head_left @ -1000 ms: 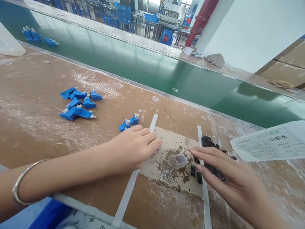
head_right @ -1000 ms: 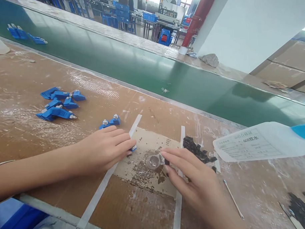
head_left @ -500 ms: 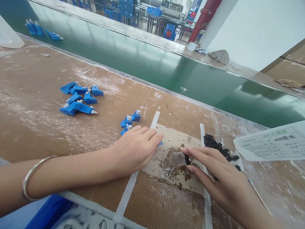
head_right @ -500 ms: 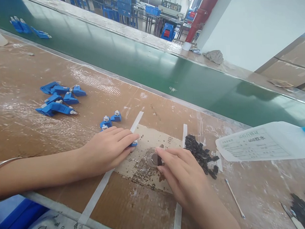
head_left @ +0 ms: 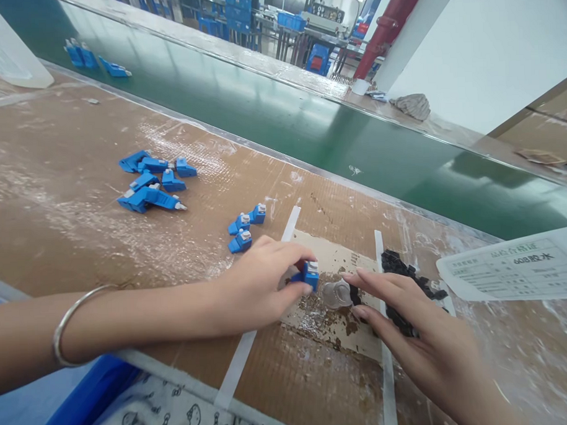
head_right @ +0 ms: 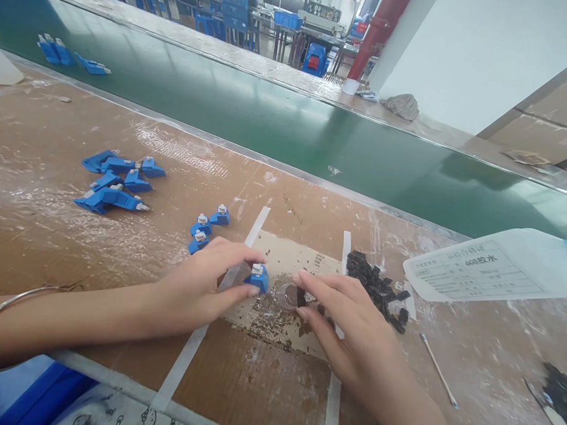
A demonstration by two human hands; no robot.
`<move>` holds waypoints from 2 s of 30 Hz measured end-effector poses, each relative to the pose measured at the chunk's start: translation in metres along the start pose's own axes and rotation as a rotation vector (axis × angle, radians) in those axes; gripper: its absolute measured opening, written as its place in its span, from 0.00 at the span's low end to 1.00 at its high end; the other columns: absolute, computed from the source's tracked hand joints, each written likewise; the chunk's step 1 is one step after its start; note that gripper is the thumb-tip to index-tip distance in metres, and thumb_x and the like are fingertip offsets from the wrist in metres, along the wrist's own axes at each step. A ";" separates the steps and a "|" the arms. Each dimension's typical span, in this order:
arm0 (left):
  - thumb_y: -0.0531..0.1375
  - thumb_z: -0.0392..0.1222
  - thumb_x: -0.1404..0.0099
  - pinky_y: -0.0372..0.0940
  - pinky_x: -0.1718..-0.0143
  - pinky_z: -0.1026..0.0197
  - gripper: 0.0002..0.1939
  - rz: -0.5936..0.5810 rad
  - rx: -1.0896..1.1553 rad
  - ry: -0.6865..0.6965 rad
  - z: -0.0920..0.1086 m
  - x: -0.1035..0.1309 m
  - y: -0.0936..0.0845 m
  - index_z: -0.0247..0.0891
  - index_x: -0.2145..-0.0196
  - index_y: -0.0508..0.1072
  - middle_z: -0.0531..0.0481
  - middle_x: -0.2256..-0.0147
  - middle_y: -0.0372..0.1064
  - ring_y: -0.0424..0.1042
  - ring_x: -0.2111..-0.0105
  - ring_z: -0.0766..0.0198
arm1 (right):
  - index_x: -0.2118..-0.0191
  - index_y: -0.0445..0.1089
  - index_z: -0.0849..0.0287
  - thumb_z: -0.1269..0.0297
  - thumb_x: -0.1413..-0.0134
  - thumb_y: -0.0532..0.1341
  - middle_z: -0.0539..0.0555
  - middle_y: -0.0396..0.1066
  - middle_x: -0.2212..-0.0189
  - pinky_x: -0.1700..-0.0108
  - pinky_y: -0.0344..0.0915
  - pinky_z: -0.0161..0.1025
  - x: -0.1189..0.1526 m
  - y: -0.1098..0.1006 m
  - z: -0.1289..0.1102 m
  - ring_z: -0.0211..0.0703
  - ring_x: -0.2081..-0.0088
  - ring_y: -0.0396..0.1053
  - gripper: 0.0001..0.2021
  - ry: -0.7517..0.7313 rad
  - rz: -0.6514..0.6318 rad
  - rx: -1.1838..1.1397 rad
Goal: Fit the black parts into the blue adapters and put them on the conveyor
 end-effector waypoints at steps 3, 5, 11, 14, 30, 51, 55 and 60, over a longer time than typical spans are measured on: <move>0.62 0.37 0.37 0.67 0.54 0.56 0.11 -0.187 0.662 -0.191 0.011 0.003 0.006 0.36 0.56 0.73 0.48 0.61 0.75 0.74 0.58 0.60 | 0.43 0.64 0.49 0.69 0.36 0.61 0.49 0.79 0.52 0.50 0.74 0.32 0.005 -0.002 -0.007 0.37 0.51 0.76 0.18 0.135 0.079 -0.337; 0.64 0.36 0.38 0.67 0.55 0.59 0.08 -0.305 0.999 -0.277 0.016 0.007 0.013 0.36 0.59 0.73 0.49 0.63 0.75 0.74 0.61 0.63 | 0.48 0.65 0.48 0.70 0.37 0.62 0.47 0.80 0.53 0.49 0.74 0.30 0.007 -0.002 -0.014 0.35 0.49 0.75 0.15 0.185 0.162 -0.564; 0.68 0.32 0.42 0.67 0.57 0.61 0.23 -0.311 1.317 -0.429 0.012 0.014 0.027 0.38 0.50 0.69 0.51 0.61 0.73 0.74 0.63 0.67 | 0.55 0.64 0.46 0.76 0.38 0.62 0.44 0.80 0.53 0.44 0.72 0.35 0.009 0.002 -0.030 0.35 0.46 0.72 0.14 0.206 0.185 -0.784; 0.70 0.32 0.43 0.67 0.59 0.62 0.26 -0.303 1.358 -0.459 0.011 0.015 0.027 0.39 0.48 0.68 0.52 0.62 0.73 0.74 0.64 0.67 | 0.50 0.66 0.46 0.79 0.40 0.62 0.43 0.78 0.50 0.43 0.71 0.35 0.007 0.005 -0.028 0.35 0.45 0.70 0.19 0.122 0.139 -0.812; 0.73 0.34 0.48 0.66 0.64 0.68 0.17 -0.245 1.377 -0.565 0.010 0.014 0.020 0.34 0.63 0.72 0.53 0.69 0.77 0.74 0.69 0.71 | 0.40 0.67 0.52 0.67 0.33 0.57 0.55 0.77 0.48 0.48 0.70 0.43 -0.002 0.006 -0.030 0.43 0.48 0.76 0.17 -0.218 0.070 -0.206; 0.44 0.44 0.28 0.56 0.45 0.43 0.16 0.260 -0.945 -0.333 -0.042 -0.021 -0.105 0.37 0.58 0.70 0.49 0.61 0.71 0.66 0.53 0.52 | 0.62 0.77 0.54 0.60 0.41 0.57 0.55 0.79 0.65 0.66 0.70 0.45 0.007 -0.028 0.054 0.50 0.66 0.76 0.11 0.609 -0.004 0.185; 0.46 0.46 0.29 0.54 0.44 0.40 0.17 0.282 -0.966 -0.392 -0.066 -0.025 -0.114 0.35 0.61 0.71 0.44 0.55 0.69 0.61 0.47 0.45 | 0.61 0.77 0.54 0.59 0.43 0.57 0.54 0.78 0.66 0.66 0.69 0.43 0.008 -0.022 0.063 0.49 0.66 0.76 0.12 0.608 -0.138 0.153; 0.48 0.47 0.31 0.61 0.48 0.49 0.20 0.228 -0.709 -0.293 -0.044 -0.044 -0.100 0.35 0.53 0.74 0.40 0.51 0.73 0.69 0.50 0.48 | 0.63 0.76 0.54 0.61 0.44 0.56 0.54 0.79 0.65 0.65 0.69 0.44 0.005 -0.013 0.064 0.49 0.66 0.77 0.11 0.619 -0.171 0.153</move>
Point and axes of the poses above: each hand's wrist, its own x-axis away from the middle knuckle, its own y-axis out of the palm, z = x × y, the point moved 2 cm from there along -x, towards the middle knuckle
